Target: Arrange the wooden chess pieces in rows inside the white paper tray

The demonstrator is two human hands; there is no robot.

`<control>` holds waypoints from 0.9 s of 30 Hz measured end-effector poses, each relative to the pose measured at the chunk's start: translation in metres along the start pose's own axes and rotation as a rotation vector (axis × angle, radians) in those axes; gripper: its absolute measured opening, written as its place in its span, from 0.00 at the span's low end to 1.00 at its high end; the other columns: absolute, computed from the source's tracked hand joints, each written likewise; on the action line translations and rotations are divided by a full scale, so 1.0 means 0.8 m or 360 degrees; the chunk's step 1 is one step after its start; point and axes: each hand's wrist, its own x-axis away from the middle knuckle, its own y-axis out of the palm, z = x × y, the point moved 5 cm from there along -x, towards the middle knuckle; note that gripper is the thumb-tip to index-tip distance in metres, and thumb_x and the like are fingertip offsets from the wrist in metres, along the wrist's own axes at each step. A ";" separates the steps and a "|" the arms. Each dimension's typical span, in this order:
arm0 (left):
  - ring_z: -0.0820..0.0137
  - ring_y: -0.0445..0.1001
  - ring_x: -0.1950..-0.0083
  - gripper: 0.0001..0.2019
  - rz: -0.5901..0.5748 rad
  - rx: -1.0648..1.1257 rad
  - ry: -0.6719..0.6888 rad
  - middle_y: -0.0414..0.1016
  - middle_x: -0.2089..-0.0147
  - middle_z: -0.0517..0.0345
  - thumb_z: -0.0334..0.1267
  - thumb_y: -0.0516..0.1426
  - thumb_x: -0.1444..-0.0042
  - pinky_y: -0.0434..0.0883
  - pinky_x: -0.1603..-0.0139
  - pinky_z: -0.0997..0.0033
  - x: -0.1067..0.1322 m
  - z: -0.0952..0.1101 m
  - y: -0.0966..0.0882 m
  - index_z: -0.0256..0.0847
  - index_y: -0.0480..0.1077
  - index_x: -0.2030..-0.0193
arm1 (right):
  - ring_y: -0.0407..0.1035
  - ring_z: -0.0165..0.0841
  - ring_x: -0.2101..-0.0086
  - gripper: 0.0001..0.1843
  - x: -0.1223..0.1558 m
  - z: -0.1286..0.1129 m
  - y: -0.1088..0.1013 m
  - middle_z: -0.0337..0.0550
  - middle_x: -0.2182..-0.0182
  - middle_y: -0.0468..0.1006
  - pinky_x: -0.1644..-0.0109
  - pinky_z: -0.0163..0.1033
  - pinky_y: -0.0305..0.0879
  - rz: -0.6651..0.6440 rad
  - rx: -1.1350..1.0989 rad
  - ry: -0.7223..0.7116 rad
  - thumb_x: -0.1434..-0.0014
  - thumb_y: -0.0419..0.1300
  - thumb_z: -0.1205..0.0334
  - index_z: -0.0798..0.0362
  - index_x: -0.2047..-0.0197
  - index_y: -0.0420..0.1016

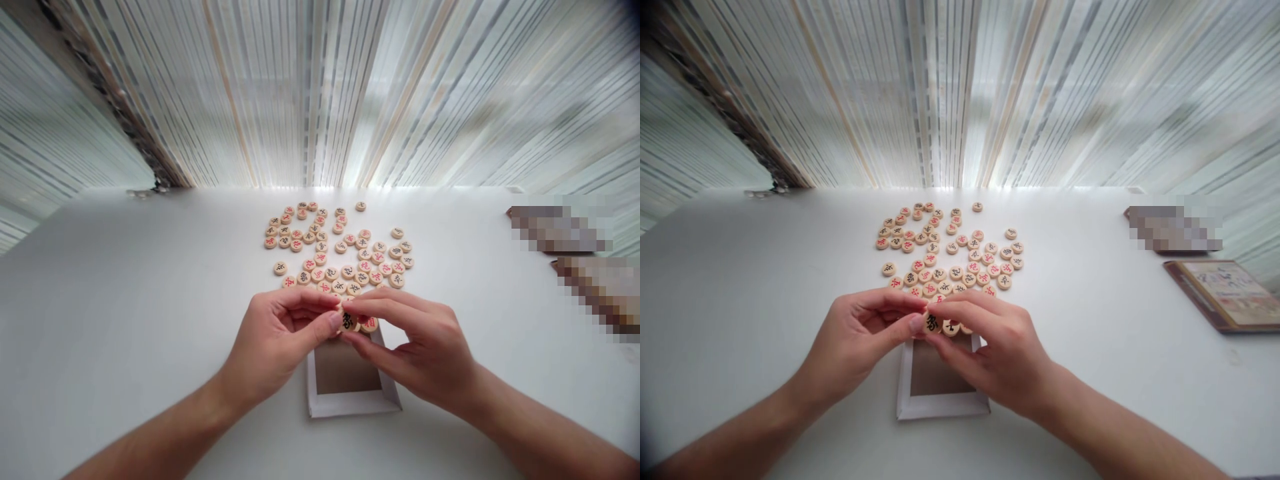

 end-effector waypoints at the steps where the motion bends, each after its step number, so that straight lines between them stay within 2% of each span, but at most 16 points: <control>1: 0.65 0.87 0.62 0.05 0.0037 -0.0084 0.0057 0.87 0.65 0.54 0.35 0.72 0.42 0.86 0.59 0.72 0.000 0.003 -0.003 0.39 0.86 0.60 | 0.83 0.36 0.63 0.13 0.000 -0.001 0.001 0.47 0.60 0.87 0.59 0.38 0.82 -0.0024 0.0010 -0.0006 0.36 0.70 0.69 0.49 0.49 0.83; 6: 0.67 0.85 0.59 0.05 0.0217 -0.0392 0.0254 0.87 0.62 0.55 0.37 0.66 0.35 0.83 0.56 0.74 -0.007 0.009 -0.021 0.39 0.85 0.59 | 0.77 0.36 0.64 0.10 0.003 -0.010 0.009 0.46 0.63 0.84 0.58 0.42 0.78 -0.0187 0.0086 -0.0061 0.35 0.67 0.69 0.50 0.50 0.78; 10: 0.67 0.85 0.58 0.06 0.0260 -0.0520 0.0295 0.87 0.60 0.55 0.37 0.65 0.34 0.81 0.54 0.71 -0.013 0.004 -0.031 0.40 0.85 0.58 | 0.72 0.39 0.64 0.07 0.016 -0.015 0.027 0.47 0.63 0.82 0.60 0.43 0.74 -0.0411 0.0177 -0.0087 0.33 0.65 0.69 0.53 0.52 0.77; 14: 0.66 0.85 0.57 0.06 0.0261 -0.0645 0.0317 0.87 0.60 0.55 0.37 0.65 0.34 0.81 0.54 0.71 -0.015 0.000 -0.032 0.40 0.84 0.60 | 0.72 0.42 0.62 0.04 0.030 -0.015 0.047 0.50 0.62 0.80 0.59 0.46 0.75 -0.0558 0.0300 -0.0094 0.32 0.62 0.70 0.56 0.55 0.78; 19: 0.66 0.84 0.58 0.05 0.0240 -0.0699 0.0326 0.87 0.60 0.55 0.36 0.64 0.35 0.81 0.55 0.71 -0.016 -0.003 -0.030 0.40 0.84 0.59 | 0.72 0.42 0.66 0.08 0.037 -0.014 0.063 0.50 0.66 0.80 0.63 0.45 0.72 -0.0554 0.0507 -0.0170 0.28 0.59 0.70 0.59 0.57 0.80; 27: 0.68 0.84 0.59 0.05 0.0254 -0.0736 0.0353 0.87 0.60 0.57 0.34 0.64 0.35 0.80 0.55 0.72 -0.015 -0.003 -0.029 0.40 0.84 0.59 | 0.69 0.38 0.69 0.13 0.047 -0.015 0.068 0.47 0.69 0.79 0.66 0.41 0.68 -0.0554 0.0530 -0.0202 0.25 0.54 0.73 0.58 0.57 0.81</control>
